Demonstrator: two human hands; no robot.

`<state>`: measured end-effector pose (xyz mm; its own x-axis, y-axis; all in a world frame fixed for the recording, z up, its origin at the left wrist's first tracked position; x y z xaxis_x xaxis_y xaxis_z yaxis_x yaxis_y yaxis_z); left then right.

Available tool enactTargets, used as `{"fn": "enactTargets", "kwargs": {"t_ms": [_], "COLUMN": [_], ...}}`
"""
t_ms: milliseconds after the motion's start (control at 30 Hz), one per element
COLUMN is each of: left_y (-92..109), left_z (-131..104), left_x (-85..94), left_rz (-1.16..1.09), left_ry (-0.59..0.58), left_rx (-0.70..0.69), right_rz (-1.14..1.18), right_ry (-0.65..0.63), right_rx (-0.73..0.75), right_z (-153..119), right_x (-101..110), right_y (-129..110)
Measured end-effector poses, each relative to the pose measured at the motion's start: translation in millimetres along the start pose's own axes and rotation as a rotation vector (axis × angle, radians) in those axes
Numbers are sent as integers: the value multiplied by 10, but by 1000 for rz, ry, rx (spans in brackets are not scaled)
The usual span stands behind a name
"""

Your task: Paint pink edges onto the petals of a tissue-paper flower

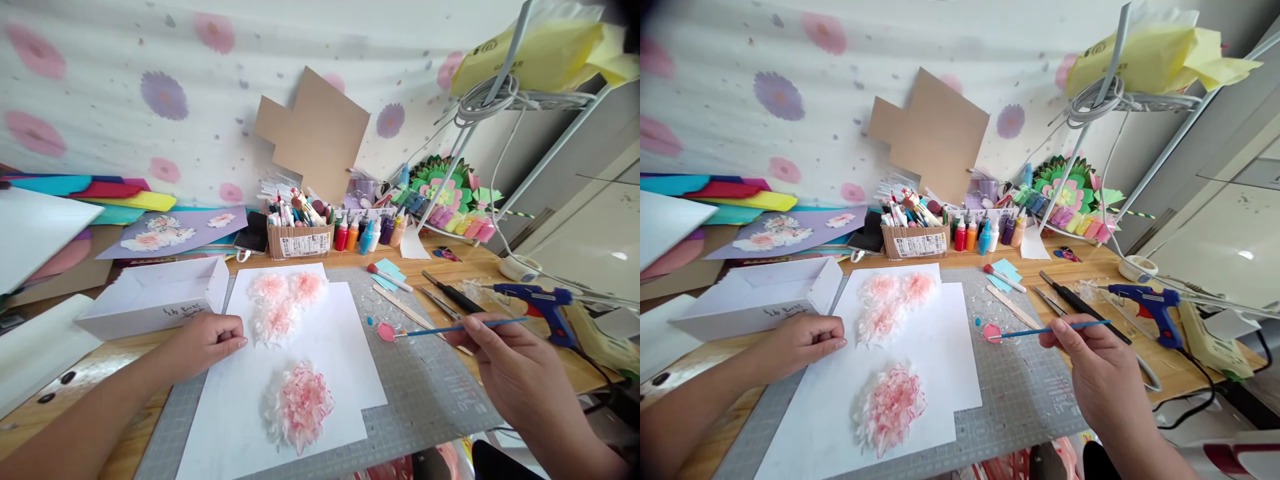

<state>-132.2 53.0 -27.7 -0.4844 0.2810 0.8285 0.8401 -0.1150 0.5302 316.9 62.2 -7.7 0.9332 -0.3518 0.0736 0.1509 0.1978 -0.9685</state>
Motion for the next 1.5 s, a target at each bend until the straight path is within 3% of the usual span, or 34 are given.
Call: {"fn": "enactTargets", "kwargs": {"t_ms": [100,200,400,600,733,933,1067,1200,1333,1500], "left_y": [13,15,24,20,24,31,-46,-125,-190,-272], "left_z": [-11,-20,-5,-18,-20,-16,-5,-14,-57,-86], "left_x": [-5,-11,-7,27,46,98,112,121,130,144], "left_rz": [-12,-14,7,37,65,150,197,237,272,280], "left_ry": [-8,-2,37,31,21,38,51,72,116,90], "left_rx": [1,2,-17,-5,54,101,136,153,62,40], "right_rz": [98,171,227,314,274,73,-79,-173,-234,-302], "right_ry": [33,46,39,-31,-64,-360,-470,-502,-489,-481], "right_rx": [-169,-223,-227,-146,-239,-192,-131,-97,-63,-29], "right_z": [-14,-24,-13,-173,-325,-510,-544,-519,-512,-508], "right_x": [-21,-39,-84,-201,-291,-368,-386,-430,-430,-380], "right_y": [17,16,35,-157,-205,-229,-231,-246,-242,-207]}}
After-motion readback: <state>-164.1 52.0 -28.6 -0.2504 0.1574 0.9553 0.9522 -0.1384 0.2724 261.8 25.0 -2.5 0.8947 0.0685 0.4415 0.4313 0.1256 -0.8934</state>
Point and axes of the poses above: each hand's wrist, its own z-axis towards the middle knuckle, its own x-axis out of the back of the hand, y = z × x, the point moved 3 cm from there along z, towards the middle knuckle, and after that the axes turned 1 degree about -z, right-handed, at the moved point
